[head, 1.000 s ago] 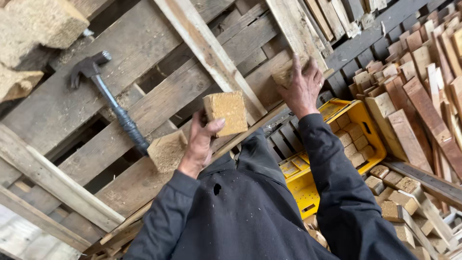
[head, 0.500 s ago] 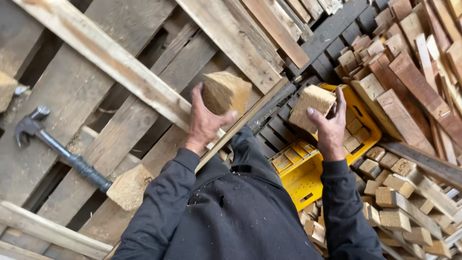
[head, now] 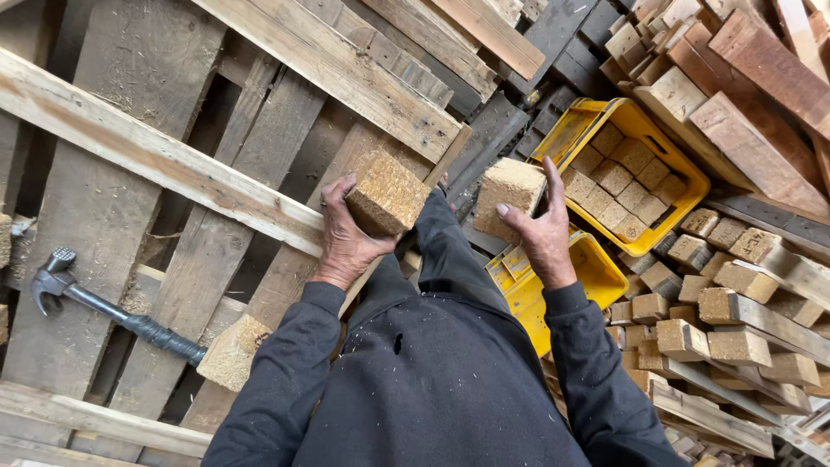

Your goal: The person assembles wooden pallets by nailing small wooden blocks onto pallet slats using a hammer. They repeatedly pick up blocks, position them, and drive nails into the wood. The person also moves blocks between yellow crates and the pallets.

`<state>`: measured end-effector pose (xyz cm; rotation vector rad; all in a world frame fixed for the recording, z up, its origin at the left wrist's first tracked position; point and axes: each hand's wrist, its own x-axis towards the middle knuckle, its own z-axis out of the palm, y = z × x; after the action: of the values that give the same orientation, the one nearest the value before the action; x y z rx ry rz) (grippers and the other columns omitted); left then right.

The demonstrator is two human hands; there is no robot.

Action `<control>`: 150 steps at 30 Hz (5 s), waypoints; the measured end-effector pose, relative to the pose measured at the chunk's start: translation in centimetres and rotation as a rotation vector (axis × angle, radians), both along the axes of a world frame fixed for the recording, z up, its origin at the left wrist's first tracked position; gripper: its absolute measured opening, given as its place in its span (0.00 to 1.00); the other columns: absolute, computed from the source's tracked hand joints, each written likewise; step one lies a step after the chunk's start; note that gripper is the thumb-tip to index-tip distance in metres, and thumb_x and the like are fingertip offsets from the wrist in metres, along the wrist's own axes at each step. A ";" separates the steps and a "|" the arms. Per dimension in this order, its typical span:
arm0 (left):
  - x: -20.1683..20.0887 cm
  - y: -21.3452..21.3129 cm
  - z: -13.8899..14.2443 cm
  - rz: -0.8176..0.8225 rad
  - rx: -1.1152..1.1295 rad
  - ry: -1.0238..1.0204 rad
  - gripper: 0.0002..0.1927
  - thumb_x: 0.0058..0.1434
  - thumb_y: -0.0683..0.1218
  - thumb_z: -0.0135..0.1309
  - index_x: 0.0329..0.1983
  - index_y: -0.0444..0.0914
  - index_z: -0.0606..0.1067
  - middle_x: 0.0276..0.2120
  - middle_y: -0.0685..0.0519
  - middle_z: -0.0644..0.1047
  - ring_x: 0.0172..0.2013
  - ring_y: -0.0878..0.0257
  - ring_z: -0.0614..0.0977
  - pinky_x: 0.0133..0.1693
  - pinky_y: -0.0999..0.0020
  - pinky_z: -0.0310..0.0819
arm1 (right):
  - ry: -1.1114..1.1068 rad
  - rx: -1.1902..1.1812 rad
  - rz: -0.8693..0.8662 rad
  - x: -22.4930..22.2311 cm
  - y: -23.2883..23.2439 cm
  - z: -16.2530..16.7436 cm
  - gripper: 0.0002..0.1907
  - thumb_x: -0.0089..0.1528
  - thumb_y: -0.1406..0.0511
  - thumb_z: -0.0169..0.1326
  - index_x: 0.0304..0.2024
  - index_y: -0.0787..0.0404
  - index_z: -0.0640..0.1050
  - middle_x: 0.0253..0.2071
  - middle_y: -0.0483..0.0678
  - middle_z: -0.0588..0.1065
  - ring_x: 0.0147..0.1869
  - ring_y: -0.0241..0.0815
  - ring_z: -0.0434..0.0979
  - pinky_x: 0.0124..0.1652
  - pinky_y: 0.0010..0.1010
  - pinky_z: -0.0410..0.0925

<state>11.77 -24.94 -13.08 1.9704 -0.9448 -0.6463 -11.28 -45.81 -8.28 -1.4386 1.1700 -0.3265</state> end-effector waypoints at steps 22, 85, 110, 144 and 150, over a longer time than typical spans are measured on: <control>-0.8 -6.1 5.0 0.540 0.418 0.579 0.36 0.59 0.69 0.49 0.54 0.37 0.62 0.35 0.46 0.78 0.15 0.66 0.79 0.13 0.73 0.75 | -0.154 0.040 -0.067 0.2 -1.4 -0.4 0.54 0.57 0.63 0.70 0.78 0.63 0.55 0.72 0.57 0.65 0.75 0.48 0.66 0.72 0.36 0.61; 0.0 41.2 1.4 0.606 0.445 0.318 0.31 0.73 0.64 0.40 0.70 0.43 0.70 0.28 0.51 0.75 0.24 0.54 0.74 0.26 0.54 0.73 | 0.338 -1.130 1.385 19.1 21.3 -1.3 0.64 0.47 0.51 0.76 0.79 0.41 0.55 0.69 0.57 0.59 0.70 0.64 0.58 0.61 0.61 0.61; -6.2 36.7 5.8 0.378 0.446 -0.056 0.64 0.36 0.40 0.76 0.75 0.44 0.53 0.69 0.37 0.59 0.62 0.37 0.69 0.62 0.54 0.67 | 0.170 -1.293 1.763 17.5 30.1 1.2 0.64 0.44 0.59 0.68 0.78 0.37 0.49 0.63 0.52 0.64 0.66 0.56 0.60 0.56 0.62 0.61; -4.3 23.8 8.2 0.173 0.254 -0.334 0.72 0.33 0.67 0.76 0.75 0.44 0.48 0.73 0.36 0.45 0.72 0.37 0.51 0.65 0.25 0.48 | 0.163 -0.235 0.716 3.7 33.3 -0.9 0.34 0.59 0.64 0.66 0.65 0.63 0.68 0.57 0.56 0.72 0.56 0.50 0.78 0.55 0.37 0.72; 3.3 18.7 5.0 -0.132 0.483 0.220 0.67 0.34 0.63 0.70 0.78 0.40 0.57 0.59 0.37 0.77 0.60 0.45 0.79 0.65 0.58 0.71 | 0.318 -0.045 0.820 0.1 33.3 -0.3 0.29 0.63 0.59 0.58 0.64 0.62 0.72 0.48 0.54 0.80 0.52 0.48 0.81 0.50 0.36 0.72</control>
<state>15.11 -6.24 -8.05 2.1994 -0.8402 -1.2333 -11.19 -12.47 -8.54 -1.9190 0.7187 0.4622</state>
